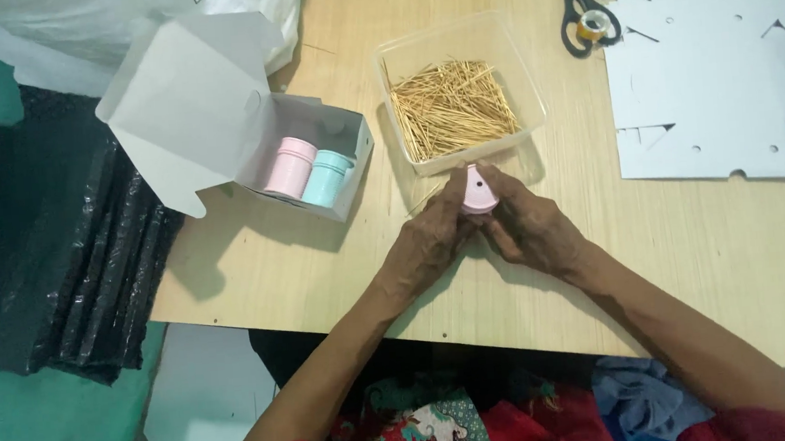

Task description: The person places wooden sticks into a small pink container, closes it, and puts it into a white box with other containers. They then close the box and wrap it in black bubble wrap.

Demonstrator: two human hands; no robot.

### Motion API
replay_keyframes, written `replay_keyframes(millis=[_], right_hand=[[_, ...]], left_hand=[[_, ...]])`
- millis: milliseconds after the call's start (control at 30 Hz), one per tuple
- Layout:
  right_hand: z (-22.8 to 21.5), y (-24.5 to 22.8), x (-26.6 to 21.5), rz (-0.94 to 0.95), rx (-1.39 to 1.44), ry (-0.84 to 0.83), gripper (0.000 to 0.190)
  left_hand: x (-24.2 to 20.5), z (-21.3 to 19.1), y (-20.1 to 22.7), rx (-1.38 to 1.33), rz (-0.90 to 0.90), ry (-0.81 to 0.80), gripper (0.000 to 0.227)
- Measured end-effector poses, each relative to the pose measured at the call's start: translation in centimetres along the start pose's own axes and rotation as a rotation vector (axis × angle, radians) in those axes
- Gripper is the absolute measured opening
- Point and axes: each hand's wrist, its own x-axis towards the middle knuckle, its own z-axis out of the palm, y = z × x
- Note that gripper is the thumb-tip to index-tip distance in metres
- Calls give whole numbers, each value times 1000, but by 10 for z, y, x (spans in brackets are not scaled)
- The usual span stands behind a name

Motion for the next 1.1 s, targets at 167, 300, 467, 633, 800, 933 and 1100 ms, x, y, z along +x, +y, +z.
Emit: replay_keyframes(millis=[167,300,467,633,800,933,1100], right_hand=[[7,1,-4,66,4,-38,66],[12,11,-10,106,-26,-55,74],[-1,-10,3,132,-24,-70,72],[1,-6,3,101,-4,-44,76],[16,26,-15,135,25,-31,81],[10,13,-12,144,30,-23,78],[-2,-2,-10,33,-15,45,76]], left_hand=[[0,4,-4,18,33,70,59],[-3,6,-9,43,52,94,55],[-6,13,-13,6,57,113,52],[-7,30,-21,-7,52,132,51],[-6,28,-21,-5,45,148,51],[-2,6,-7,3,39,120,47],[-20,4,-7,-179,-48,66,56]])
